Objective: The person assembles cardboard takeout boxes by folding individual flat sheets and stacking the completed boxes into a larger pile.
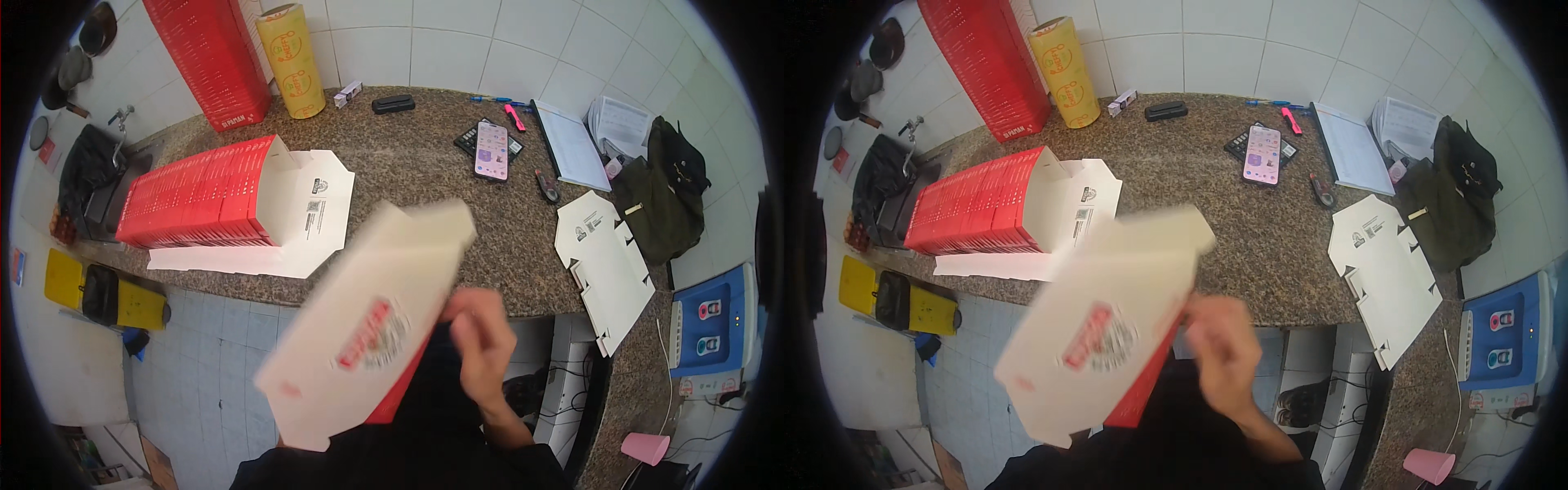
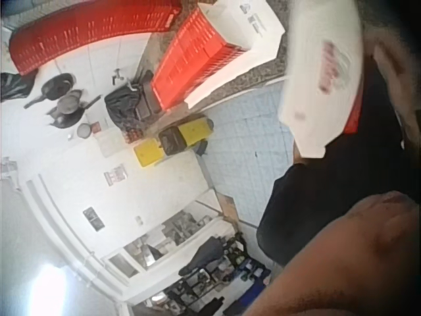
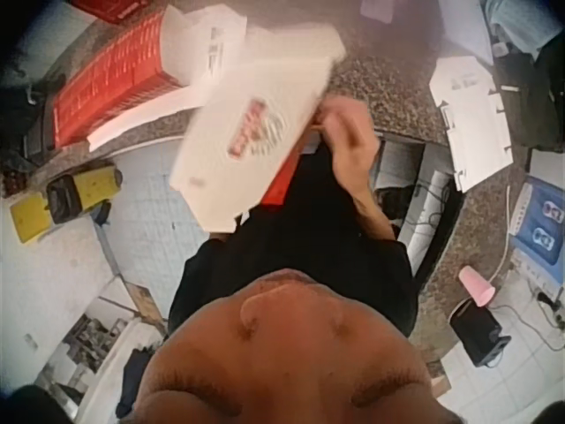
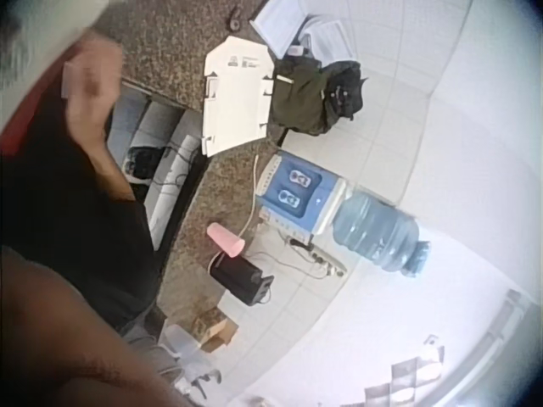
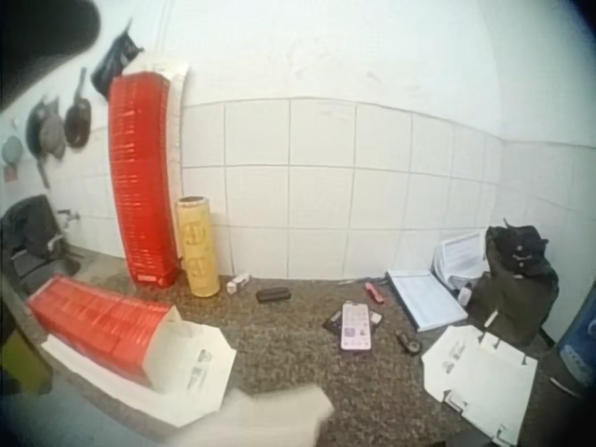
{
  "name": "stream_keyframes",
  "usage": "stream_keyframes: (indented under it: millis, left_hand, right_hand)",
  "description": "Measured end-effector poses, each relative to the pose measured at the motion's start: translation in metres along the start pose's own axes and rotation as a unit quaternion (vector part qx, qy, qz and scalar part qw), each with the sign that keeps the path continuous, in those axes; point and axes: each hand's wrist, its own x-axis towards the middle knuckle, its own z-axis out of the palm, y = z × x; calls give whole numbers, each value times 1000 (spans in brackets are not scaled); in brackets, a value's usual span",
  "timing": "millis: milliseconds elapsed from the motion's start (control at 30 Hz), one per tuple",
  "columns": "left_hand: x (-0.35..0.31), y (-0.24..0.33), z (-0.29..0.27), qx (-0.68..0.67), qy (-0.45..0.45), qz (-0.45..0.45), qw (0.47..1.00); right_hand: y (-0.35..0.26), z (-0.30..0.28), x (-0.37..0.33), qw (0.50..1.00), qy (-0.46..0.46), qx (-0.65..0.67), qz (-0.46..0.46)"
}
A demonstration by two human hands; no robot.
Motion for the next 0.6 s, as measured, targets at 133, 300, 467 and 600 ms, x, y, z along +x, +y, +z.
stream_keyframes:
  millis: [133, 300, 467, 600]
  left_hand:
    - [10, -19, 12, 71, 98, 39, 992]
    - [1, -11, 10, 193, 61, 43, 978]
    - [19, -2, -13, 317, -6, 25, 948]
    - [23, -2, -7, 333, 24, 32, 942]
  right_hand:
    - [47, -15, -2, 968, -25, 155, 197]
    - [53, -40, 2, 936, -236, 248, 79]
    - [14, -41, -3, 967, -220, 21, 125]
    - [14, -24, -2, 978, -142, -116, 99]
